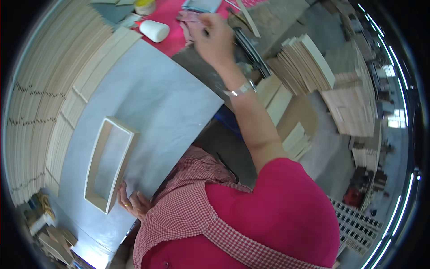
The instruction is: The person assembles small wooden boxes by applying glue to the edges of pre-cut wooden pieces and securing them with a pneumatic nail gun. They handle multiple components, aligning them to form rectangular frames and then attaching the base panels to complete the boxes.
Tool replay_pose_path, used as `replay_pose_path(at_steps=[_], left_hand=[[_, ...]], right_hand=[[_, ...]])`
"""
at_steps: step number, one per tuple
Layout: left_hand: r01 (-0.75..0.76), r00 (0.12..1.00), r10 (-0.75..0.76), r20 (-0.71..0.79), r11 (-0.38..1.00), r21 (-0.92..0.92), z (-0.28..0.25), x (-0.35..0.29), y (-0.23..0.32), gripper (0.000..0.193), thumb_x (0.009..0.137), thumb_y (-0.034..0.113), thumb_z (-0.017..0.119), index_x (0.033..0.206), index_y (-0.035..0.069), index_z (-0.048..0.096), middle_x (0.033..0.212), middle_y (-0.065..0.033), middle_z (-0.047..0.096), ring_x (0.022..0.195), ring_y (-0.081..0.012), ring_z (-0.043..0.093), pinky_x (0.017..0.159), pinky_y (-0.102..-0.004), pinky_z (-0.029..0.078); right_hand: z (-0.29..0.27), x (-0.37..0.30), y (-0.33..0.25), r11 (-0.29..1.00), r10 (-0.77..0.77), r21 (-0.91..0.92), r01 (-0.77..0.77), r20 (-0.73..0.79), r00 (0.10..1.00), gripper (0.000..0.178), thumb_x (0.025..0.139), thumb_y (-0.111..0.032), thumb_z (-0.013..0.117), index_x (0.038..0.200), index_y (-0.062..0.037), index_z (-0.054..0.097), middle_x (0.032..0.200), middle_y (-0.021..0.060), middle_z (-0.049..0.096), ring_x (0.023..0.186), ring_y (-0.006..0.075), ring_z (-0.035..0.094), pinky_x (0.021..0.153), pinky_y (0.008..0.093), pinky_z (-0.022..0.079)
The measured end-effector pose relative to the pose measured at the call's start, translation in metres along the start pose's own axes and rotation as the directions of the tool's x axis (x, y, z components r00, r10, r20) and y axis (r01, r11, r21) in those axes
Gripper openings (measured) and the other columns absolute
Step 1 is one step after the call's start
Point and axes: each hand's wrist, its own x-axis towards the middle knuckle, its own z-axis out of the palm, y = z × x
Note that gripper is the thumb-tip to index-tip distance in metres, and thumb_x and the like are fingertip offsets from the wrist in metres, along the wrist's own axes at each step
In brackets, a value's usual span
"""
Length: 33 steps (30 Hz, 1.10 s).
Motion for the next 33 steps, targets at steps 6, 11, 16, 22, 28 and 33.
replay_pose_path(at_steps=[6, 11, 16, 22, 28, 33], left_hand=[[-0.052, 0.998, 0.054, 0.025, 0.996, -0.077, -0.002, -0.007, -0.011, 0.024, 0.103, 0.015, 0.057, 0.085, -0.001, 0.056, 0.113, -0.0146, 0.067, 0.109, -0.037, 0.058, 0.092, -0.0529, 0.048], [-0.096, 0.993, 0.103, 0.06, 0.989, -0.111, -0.003, 0.001, -0.002, 0.029, 0.099, 0.012, 0.061, 0.074, -0.002, 0.057, 0.109, -0.0123, 0.068, 0.107, -0.0363, 0.058, 0.092, -0.0529, 0.048], [-0.08, 0.994, 0.088, 0.062, 0.989, -0.125, -0.009, 0.0, 0.009, 0.027, 0.097, 0.008, 0.061, 0.072, -0.002, 0.058, 0.109, -0.0136, 0.069, 0.108, -0.0367, 0.058, 0.092, -0.0526, 0.049], [-0.061, 0.998, 0.065, 0.024, 0.986, -0.157, -0.006, -0.001, 0.014, 0.028, 0.097, 0.007, 0.06, 0.071, -0.003, 0.058, 0.11, -0.0148, 0.069, 0.11, -0.0382, 0.058, 0.093, -0.0524, 0.049], [-0.088, 0.996, 0.085, -0.026, 0.981, -0.174, -0.01, -0.001, 0.015, 0.02, 0.094, 0.003, 0.062, 0.075, -0.002, 0.059, 0.109, -0.0163, 0.069, 0.11, -0.0391, 0.058, 0.094, -0.052, 0.048], [0.031, 0.997, -0.043, -0.064, 0.984, -0.173, -0.019, -0.02, 0.014, 0.006, 0.084, 0.002, 0.069, 0.085, 0.004, 0.064, 0.115, -0.0146, 0.068, 0.113, -0.0391, 0.058, 0.097, -0.0523, 0.045]], right_hand=[[-0.261, -0.13, 0.097, 0.558, 0.374, -0.579, -0.595, -0.465, 0.803, 0.044, 0.086, -0.029, 0.078, 0.115, 0.0017, 0.066, 0.112, 0.0203, 0.068, 0.1, 0.0335, 0.067, 0.088, 0.0456, 0.053], [-0.305, -0.26, 0.145, -0.089, 0.845, -0.753, -0.652, -0.404, 0.352, 0.091, 0.079, -0.063, 0.077, 0.121, 0.0165, 0.061, 0.128, 0.0376, 0.061, 0.124, 0.0447, 0.061, 0.102, 0.0487, 0.05], [-0.3, -0.299, 0.173, -0.057, 0.921, -0.832, -0.552, -0.257, 0.293, 0.093, 0.077, -0.073, 0.071, 0.107, 0.0149, 0.071, 0.115, 0.0362, 0.068, 0.113, 0.0453, 0.067, 0.099, 0.0462, 0.053], [-0.295, -0.289, 0.172, -0.082, 0.926, -0.836, -0.543, -0.265, 0.269, 0.091, 0.076, -0.07, 0.072, 0.11, 0.0136, 0.071, 0.113, 0.0341, 0.07, 0.111, 0.0432, 0.069, 0.098, 0.0454, 0.054], [-0.314, -0.29, 0.15, -0.028, 0.841, -0.626, -0.779, -0.436, 0.32, 0.098, 0.075, -0.058, 0.077, 0.134, 0.0159, 0.052, 0.137, 0.0337, 0.057, 0.129, 0.0428, 0.057, 0.11, 0.0449, 0.045], [-0.314, -0.25, 0.058, 0.73, 0.54, -0.233, -0.642, -0.378, 0.752, 0.069, 0.076, -0.005, 0.077, 0.137, 0.0079, 0.046, 0.117, 0.0168, 0.06, 0.103, 0.0266, 0.061, 0.086, 0.0365, 0.054]])
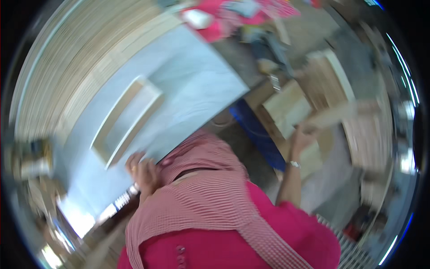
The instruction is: The person assembles small wooden boxes by applying glue to the edges of pre-cut wooden pieces and securing them with a pneumatic nail gun. They handle multiple components, aligning them to form rectangular frames and then attaching the base panels to complete the boxes.
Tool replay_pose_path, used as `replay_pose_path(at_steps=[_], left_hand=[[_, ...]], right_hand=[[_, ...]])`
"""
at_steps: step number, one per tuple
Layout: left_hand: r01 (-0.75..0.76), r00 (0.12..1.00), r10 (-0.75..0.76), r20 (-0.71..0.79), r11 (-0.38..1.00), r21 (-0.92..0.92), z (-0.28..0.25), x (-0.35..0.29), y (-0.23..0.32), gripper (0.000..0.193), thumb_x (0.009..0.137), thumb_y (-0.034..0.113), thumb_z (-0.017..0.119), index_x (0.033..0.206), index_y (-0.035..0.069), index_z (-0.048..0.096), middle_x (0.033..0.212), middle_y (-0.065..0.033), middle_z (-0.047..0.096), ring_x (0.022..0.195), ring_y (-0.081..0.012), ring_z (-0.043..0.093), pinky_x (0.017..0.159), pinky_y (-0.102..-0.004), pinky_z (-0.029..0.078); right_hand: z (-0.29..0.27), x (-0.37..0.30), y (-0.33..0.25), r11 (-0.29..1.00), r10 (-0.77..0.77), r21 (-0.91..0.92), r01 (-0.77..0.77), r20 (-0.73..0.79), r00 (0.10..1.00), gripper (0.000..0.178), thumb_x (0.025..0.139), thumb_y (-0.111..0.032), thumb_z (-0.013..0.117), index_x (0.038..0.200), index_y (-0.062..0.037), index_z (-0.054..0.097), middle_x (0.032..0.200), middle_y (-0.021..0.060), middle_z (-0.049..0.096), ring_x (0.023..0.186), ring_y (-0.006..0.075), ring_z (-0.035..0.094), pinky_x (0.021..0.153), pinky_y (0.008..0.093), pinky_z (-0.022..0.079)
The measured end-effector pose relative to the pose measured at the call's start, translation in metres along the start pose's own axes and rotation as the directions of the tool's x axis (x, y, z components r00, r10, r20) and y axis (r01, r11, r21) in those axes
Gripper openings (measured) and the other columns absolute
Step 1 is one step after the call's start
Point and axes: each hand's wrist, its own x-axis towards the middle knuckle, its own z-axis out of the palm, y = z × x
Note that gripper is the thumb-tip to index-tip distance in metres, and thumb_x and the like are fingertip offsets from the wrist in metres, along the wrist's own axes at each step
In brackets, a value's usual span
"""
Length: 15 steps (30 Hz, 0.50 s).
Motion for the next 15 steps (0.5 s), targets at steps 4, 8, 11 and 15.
replay_pose_path(at_steps=[4, 8, 11, 15], left_hand=[[0.043, 0.998, -0.043, -0.049, 0.999, -0.009, -0.02, 0.012, 0.008, 0.019, 0.076, 0.006, 0.079, 0.092, 0.006, 0.068, 0.109, -0.0115, 0.069, 0.108, -0.0338, 0.061, 0.095, -0.0455, 0.044], [0.312, 0.929, -0.287, -0.234, 0.947, 0.078, -0.056, 0.012, 0.01, 0.025, 0.076, 0.006, 0.081, 0.096, 0.005, 0.066, 0.1, -0.0089, 0.067, 0.1, -0.0322, 0.06, 0.091, -0.0441, 0.044], [0.564, 0.788, -0.501, -0.358, 0.82, 0.092, -0.074, -0.001, 0.001, 0.029, 0.078, 0.01, 0.083, 0.103, 0.004, 0.069, 0.098, -0.0077, 0.068, 0.099, -0.0292, 0.06, 0.088, -0.0422, 0.047], [0.699, 0.702, -0.644, -0.304, 0.706, 0.116, -0.082, -0.01, -0.02, 0.039, 0.079, 0.017, 0.085, 0.114, 0.006, 0.073, 0.1, -0.0074, 0.072, 0.102, -0.0272, 0.063, 0.09, -0.0411, 0.051]], right_hand=[[0.018, 0.005, -0.128, 0.934, -0.288, 0.258, 0.247, 0.137, 0.948, 0.085, 0.084, -0.002, 0.076, 0.156, 0.0036, 0.032, 0.141, 0.0187, 0.054, 0.124, 0.0291, 0.058, 0.1, 0.0399, 0.053], [0.078, -0.025, -0.253, 0.729, -0.683, 0.537, 0.425, 0.608, 0.404, 0.09, 0.077, -0.008, 0.078, 0.155, 0.0042, 0.035, 0.15, 0.0207, 0.049, 0.138, 0.0322, 0.049, 0.114, 0.0459, 0.041], [0.13, -0.071, -0.346, 0.421, -0.775, 0.69, 0.588, 0.61, -0.162, 0.096, 0.063, -0.01, 0.078, 0.15, 0.0044, 0.04, 0.15, 0.0236, 0.048, 0.143, 0.0379, 0.045, 0.118, 0.0441, 0.037], [0.192, -0.121, -0.409, 0.173, -0.7, 0.854, 0.49, 0.457, -0.549, 0.094, 0.063, -0.01, 0.077, 0.15, 0.002, 0.042, 0.152, 0.0205, 0.047, 0.143, 0.0377, 0.044, 0.121, 0.0476, 0.034]])
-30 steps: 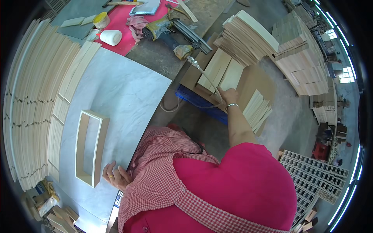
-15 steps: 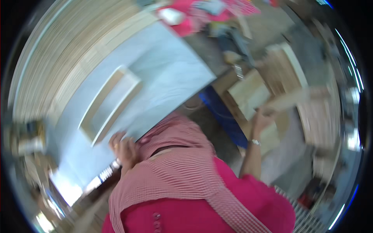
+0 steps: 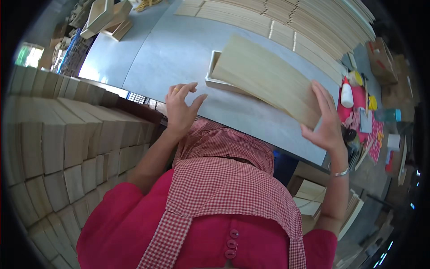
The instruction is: The person assembles small wooden boxes by applying glue to the edges of pre-cut wooden pieces and securing them with a pneumatic nail gun. They handle multiple components, aligning them to form rectangular frames and then attaching the base panels to complete the boxes.
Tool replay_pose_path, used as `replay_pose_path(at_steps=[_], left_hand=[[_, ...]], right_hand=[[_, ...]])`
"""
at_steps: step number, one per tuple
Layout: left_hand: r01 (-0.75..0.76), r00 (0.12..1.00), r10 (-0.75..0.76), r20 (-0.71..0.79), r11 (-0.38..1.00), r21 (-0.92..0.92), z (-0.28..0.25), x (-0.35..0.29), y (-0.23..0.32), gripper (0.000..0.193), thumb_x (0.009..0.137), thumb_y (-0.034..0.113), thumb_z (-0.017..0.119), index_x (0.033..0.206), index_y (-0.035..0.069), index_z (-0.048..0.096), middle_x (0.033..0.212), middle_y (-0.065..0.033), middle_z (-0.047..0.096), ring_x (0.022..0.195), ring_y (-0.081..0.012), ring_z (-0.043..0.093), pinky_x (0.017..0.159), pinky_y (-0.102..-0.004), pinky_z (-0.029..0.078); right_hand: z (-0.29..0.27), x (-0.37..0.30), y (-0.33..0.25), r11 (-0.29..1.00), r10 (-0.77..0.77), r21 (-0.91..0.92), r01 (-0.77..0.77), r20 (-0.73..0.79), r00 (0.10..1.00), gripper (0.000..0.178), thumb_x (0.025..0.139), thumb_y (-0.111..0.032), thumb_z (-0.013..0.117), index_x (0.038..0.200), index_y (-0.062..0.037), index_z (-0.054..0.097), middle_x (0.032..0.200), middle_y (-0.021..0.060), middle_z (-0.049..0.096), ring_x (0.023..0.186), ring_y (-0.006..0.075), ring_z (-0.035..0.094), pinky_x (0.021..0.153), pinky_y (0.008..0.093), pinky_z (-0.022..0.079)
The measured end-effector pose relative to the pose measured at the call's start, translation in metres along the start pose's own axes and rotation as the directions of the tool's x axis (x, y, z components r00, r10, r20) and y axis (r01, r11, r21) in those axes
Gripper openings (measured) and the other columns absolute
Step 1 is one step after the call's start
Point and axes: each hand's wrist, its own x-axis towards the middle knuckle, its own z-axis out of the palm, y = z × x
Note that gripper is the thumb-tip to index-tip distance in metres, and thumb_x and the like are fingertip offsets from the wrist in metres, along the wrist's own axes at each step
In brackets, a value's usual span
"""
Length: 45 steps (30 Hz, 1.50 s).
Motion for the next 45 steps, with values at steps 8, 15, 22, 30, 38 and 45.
replay_pose_path(at_steps=[8, 15, 22, 30, 38, 45], left_hand=[[0.064, 0.992, -0.059, 0.112, 0.997, -0.048, 0.003, 0.035, 0.006, 0.031, 0.081, 0.019, 0.084, 0.108, 0.005, 0.077, 0.098, -0.0095, 0.074, 0.103, -0.0272, 0.064, 0.091, -0.0401, 0.051], [-0.026, 0.994, 0.022, 0.109, 0.999, 0.04, 0.004, 0.041, 0.007, 0.023, 0.082, 0.021, 0.082, 0.101, 0.007, 0.08, 0.091, -0.0065, 0.075, 0.096, -0.0247, 0.065, 0.091, -0.0408, 0.046], [-0.161, 0.985, 0.148, 0.09, 0.974, 0.161, 0.001, 0.047, 0.01, 0.018, 0.085, 0.023, 0.081, 0.094, 0.007, 0.08, 0.086, -0.0042, 0.074, 0.092, -0.0221, 0.065, 0.091, -0.0403, 0.043], [-0.214, 0.976, 0.2, 0.086, 0.955, 0.206, 0.003, 0.045, 0.012, 0.015, 0.085, 0.021, 0.08, 0.093, 0.008, 0.08, 0.087, -0.0024, 0.074, 0.092, -0.0204, 0.065, 0.091, -0.0412, 0.041], [-0.203, 0.979, 0.192, 0.072, 0.955, 0.215, 0.006, 0.043, 0.012, 0.013, 0.085, 0.019, 0.08, 0.091, 0.008, 0.079, 0.085, -0.0021, 0.073, 0.091, -0.0206, 0.065, 0.09, -0.0405, 0.041], [-0.218, 0.976, 0.206, 0.077, 0.952, 0.213, 0.006, 0.042, 0.009, 0.014, 0.086, 0.02, 0.079, 0.094, 0.009, 0.079, 0.088, -0.0027, 0.074, 0.093, -0.0213, 0.065, 0.092, -0.0396, 0.041]], right_hand=[[0.02, 0.073, 0.027, 0.987, -0.142, -0.042, 0.153, 0.202, 0.969, 0.093, 0.063, -0.011, 0.077, 0.149, 0.0012, 0.042, 0.153, 0.019, 0.046, 0.143, 0.0359, 0.043, 0.126, 0.0494, 0.027], [0.027, 0.074, 0.043, 0.992, -0.111, -0.032, 0.125, 0.292, 0.95, 0.091, 0.065, -0.016, 0.076, 0.149, 0.0007, 0.042, 0.153, 0.0192, 0.046, 0.144, 0.034, 0.043, 0.126, 0.05, 0.027], [0.043, 0.077, 0.051, 0.991, -0.103, -0.052, 0.125, 0.309, 0.946, 0.087, 0.069, -0.021, 0.073, 0.148, 0.0011, 0.043, 0.154, 0.02, 0.045, 0.144, 0.0329, 0.042, 0.125, 0.0498, 0.027], [0.047, 0.072, 0.054, 0.992, -0.097, -0.045, 0.117, 0.315, 0.944, 0.086, 0.071, -0.02, 0.073, 0.148, 0.0017, 0.043, 0.153, 0.0204, 0.046, 0.143, 0.0333, 0.043, 0.125, 0.0492, 0.028], [0.057, 0.07, 0.054, 0.987, -0.138, -0.043, 0.153, 0.248, 0.959, 0.086, 0.071, -0.019, 0.075, 0.148, 0.0017, 0.043, 0.151, 0.0193, 0.048, 0.139, 0.0363, 0.047, 0.123, 0.0488, 0.031], [0.039, 0.025, 0.044, 0.996, 0.064, -0.054, -0.071, -0.123, 0.99, 0.068, 0.075, -0.015, 0.078, 0.137, -0.0044, 0.055, 0.132, 0.0142, 0.059, 0.12, 0.0303, 0.06, 0.105, 0.041, 0.047]])
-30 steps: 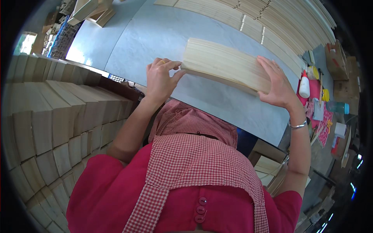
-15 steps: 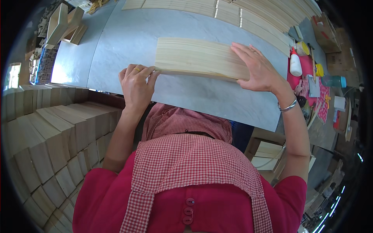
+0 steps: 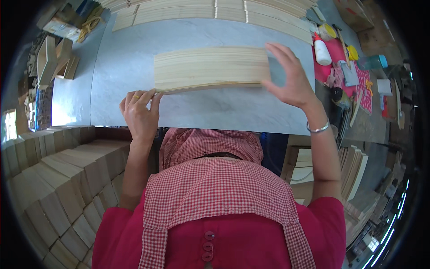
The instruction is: The person assembles small wooden boxes by applying glue to the edges of pre-cut wooden pieces and securing them with a pneumatic nail gun. They handle multiple components, aligning them to form rectangular frames and then attaching the base panels to complete the boxes.
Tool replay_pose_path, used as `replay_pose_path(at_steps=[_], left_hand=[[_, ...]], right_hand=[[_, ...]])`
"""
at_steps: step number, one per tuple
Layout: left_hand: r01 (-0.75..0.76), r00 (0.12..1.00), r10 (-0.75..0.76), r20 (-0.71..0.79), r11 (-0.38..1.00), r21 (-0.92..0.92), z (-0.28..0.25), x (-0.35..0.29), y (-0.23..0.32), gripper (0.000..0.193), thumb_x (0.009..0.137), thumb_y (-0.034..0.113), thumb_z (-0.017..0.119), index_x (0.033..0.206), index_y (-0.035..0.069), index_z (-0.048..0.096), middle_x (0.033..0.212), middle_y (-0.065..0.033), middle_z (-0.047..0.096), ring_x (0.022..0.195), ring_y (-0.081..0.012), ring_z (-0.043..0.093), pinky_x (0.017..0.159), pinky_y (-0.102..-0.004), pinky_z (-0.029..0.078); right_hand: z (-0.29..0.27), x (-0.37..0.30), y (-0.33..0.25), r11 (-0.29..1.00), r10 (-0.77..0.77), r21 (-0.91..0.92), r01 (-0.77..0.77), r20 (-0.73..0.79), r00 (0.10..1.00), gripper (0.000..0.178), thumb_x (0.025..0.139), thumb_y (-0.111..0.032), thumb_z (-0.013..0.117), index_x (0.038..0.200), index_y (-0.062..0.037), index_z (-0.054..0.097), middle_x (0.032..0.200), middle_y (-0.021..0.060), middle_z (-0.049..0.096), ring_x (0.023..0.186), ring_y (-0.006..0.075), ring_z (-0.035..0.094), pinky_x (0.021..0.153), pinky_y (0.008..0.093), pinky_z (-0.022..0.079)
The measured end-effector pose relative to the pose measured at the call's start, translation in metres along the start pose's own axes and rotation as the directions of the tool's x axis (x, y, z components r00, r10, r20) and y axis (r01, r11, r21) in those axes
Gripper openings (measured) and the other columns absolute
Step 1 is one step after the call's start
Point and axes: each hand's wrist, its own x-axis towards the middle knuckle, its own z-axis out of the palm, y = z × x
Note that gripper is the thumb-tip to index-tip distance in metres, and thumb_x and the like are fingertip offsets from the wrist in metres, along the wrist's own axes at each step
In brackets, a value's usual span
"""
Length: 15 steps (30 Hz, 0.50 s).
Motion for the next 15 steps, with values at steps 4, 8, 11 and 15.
replay_pose_path(at_steps=[4, 8, 11, 15], left_hand=[[0.002, 1.0, -0.002, 0.023, 1.0, 0.008, 0.0, 0.003, 0.0, 0.016, 0.086, 0.022, 0.08, 0.095, 0.009, 0.079, 0.088, -0.002, 0.074, 0.095, -0.0215, 0.065, 0.093, -0.0393, 0.041], [0.035, 0.997, -0.036, 0.07, 0.999, 0.023, -0.004, 0.003, 0.002, 0.016, 0.086, 0.022, 0.08, 0.094, 0.009, 0.079, 0.087, -0.0025, 0.073, 0.094, -0.0216, 0.065, 0.093, -0.039, 0.041], [0.053, 0.993, -0.055, 0.109, 0.998, 0.018, -0.008, 0.008, 0.005, 0.016, 0.086, 0.022, 0.08, 0.093, 0.008, 0.079, 0.086, -0.0036, 0.073, 0.093, -0.0224, 0.065, 0.092, -0.0395, 0.042], [0.067, 0.987, -0.066, 0.144, 0.998, -0.006, -0.009, 0.01, 0.004, 0.015, 0.086, 0.021, 0.08, 0.091, 0.007, 0.079, 0.085, -0.0052, 0.072, 0.092, -0.0237, 0.064, 0.09, -0.0402, 0.043]], right_hand=[[0.009, -0.057, 0.011, 0.941, 0.326, 0.113, -0.32, -0.038, 0.945, 0.031, 0.081, -0.012, 0.075, 0.11, -0.0046, 0.067, 0.098, 0.0085, 0.068, 0.088, 0.0259, 0.067, 0.081, 0.0392, 0.052], [0.023, -0.068, -0.004, 0.926, 0.363, 0.129, -0.354, -0.06, 0.93, 0.016, 0.083, -0.013, 0.076, 0.096, -0.0051, 0.07, 0.089, 0.0078, 0.069, 0.079, 0.0255, 0.068, 0.072, 0.0379, 0.053], [0.033, -0.065, -0.008, 0.932, 0.357, 0.112, -0.346, -0.098, 0.929, 0.012, 0.085, -0.014, 0.075, 0.092, -0.0053, 0.071, 0.086, 0.0084, 0.068, 0.079, 0.0281, 0.067, 0.071, 0.0401, 0.053], [0.039, -0.058, -0.007, 0.958, 0.286, 0.073, -0.279, -0.129, 0.95, 0.009, 0.087, -0.009, 0.074, 0.092, -0.0017, 0.071, 0.082, 0.0108, 0.066, 0.072, 0.0292, 0.064, 0.066, 0.0387, 0.051]])
